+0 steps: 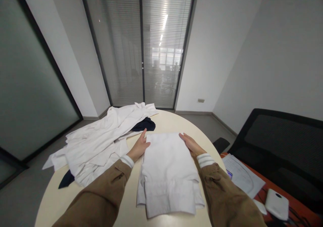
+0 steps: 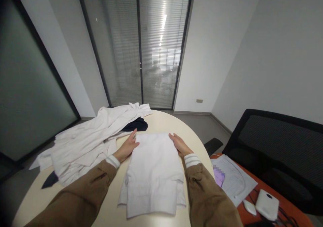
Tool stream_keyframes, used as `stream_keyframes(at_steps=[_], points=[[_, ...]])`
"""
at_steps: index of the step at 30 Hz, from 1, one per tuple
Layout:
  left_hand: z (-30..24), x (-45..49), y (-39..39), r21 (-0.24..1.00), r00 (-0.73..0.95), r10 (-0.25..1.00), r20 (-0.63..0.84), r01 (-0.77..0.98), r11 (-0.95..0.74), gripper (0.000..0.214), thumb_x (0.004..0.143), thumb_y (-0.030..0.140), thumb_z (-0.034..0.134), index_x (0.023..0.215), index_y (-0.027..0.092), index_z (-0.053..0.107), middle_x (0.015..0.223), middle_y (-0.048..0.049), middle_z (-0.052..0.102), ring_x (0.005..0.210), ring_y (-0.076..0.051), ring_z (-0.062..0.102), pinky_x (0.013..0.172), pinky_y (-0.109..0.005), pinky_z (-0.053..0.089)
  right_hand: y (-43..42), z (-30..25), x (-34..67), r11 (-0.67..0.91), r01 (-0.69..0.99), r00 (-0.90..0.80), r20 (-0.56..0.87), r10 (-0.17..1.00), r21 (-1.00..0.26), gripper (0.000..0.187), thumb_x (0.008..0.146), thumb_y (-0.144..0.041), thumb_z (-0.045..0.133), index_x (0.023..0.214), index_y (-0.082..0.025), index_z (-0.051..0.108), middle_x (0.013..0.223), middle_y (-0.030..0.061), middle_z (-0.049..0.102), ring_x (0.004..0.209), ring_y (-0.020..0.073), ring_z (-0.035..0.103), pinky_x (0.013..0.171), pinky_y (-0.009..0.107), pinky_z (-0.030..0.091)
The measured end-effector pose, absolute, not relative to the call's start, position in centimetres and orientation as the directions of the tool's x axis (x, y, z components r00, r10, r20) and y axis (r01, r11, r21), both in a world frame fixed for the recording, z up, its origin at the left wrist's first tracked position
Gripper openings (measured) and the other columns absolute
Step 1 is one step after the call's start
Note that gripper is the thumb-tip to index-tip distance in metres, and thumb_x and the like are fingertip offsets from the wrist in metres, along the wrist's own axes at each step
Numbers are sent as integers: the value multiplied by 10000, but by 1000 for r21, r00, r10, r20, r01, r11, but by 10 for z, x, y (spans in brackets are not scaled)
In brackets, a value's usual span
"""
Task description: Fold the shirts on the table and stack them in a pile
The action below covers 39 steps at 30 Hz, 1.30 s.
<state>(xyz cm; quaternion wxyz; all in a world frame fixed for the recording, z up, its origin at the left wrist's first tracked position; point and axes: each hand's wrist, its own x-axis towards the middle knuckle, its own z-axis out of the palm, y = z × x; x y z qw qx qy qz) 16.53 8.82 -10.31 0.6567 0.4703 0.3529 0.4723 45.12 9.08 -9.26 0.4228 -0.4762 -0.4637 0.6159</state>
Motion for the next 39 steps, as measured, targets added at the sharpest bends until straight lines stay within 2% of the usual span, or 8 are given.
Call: stream_keyframes(at_steps=[4, 7, 11, 15, 18, 25, 30, 39], points=[[-106, 165, 88, 970, 301, 951, 69, -242, 6, 1132, 739, 151, 726, 1582, 271, -21, 1442, -193, 499, 1034, -191, 668, 861, -307, 537, 92, -97, 451, -135, -121, -135, -118, 984, -983, 360, 737, -341, 661, 1058, -185, 610, 1039, 78, 738, 950, 251, 691, 882, 370, 548], [-106, 162, 82, 995, 247, 968, 40, -102, -15, 1108, 735, 228, 769, 1584, 287, 59, 1544, -236, 340, 844, -142, 683, 749, -265, 543, 96, -102, 450, 23, -47, -65, 26, 998, -999, 371, 737, -377, 680, 1059, -205, 616, 1045, 43, 738, 985, 240, 671, 913, 357, 521], [-107, 157, 68, 983, 146, 989, 27, 176, -53, 975, 755, 276, 760, 1565, 247, 217, 1386, -198, 537, 609, -95, 606, 680, -284, 531, 102, -107, 455, 111, 50, 23, 113, 993, -992, 408, 748, -420, 715, 1076, -203, 607, 1081, 58, 722, 984, 236, 659, 898, 355, 523], [-104, 152, 52, 924, 271, 952, 143, 309, -227, 896, 786, 297, 722, 1553, 200, 269, 1338, -162, 585, 953, -226, 667, 945, -387, 494, 98, -105, 470, -29, 192, 52, -20, 998, -981, 441, 757, -443, 746, 1092, -203, 586, 992, 89, 727, 857, 231, 685, 801, 352, 554], [-103, 148, 47, 870, 409, 889, 207, 338, -359, 975, 724, 276, 770, 1555, 192, 268, 1521, -162, 410, 1356, -304, 444, 1171, -445, 287, 92, -104, 477, -109, 288, 26, -106, 994, -951, 525, 759, -446, 762, 1163, -190, 547, 941, 100, 730, 762, 219, 692, 733, 354, 568], [-114, 146, 61, 805, 379, 876, 297, 394, -443, 902, 745, 246, 724, 1534, 157, 295, 1599, -163, 249, 1473, -307, 251, 1221, -447, 184, 94, -105, 464, 33, 207, 27, 40, 999, -978, 789, 797, -416, 722, 1428, -206, 297, 998, 85, 729, 760, 211, 708, 654, 328, 579], [-110, 147, 50, 775, 232, 910, 343, 477, -414, 684, 864, 353, 623, 1486, 176, 399, 1342, -160, 540, 1063, -268, 601, 1004, -427, 453, 89, -105, 469, -19, 348, 120, 24, 992, -937, 819, 804, -425, 725, 1469, -240, 285, 918, 39, 727, 706, 182, 690, 663, 301, 561], [-107, 147, 41, 680, 305, 926, 222, 632, -371, 647, 884, 300, 558, 1481, 115, 391, 959, -104, 657, 955, -268, 600, 922, -435, 461, 80, -107, 485, -136, 304, -31, -152, 988, -943, 747, 792, -347, 764, 1412, -142, 402, 1004, 119, 739, 797, 229, 714, 714, 355, 587]])
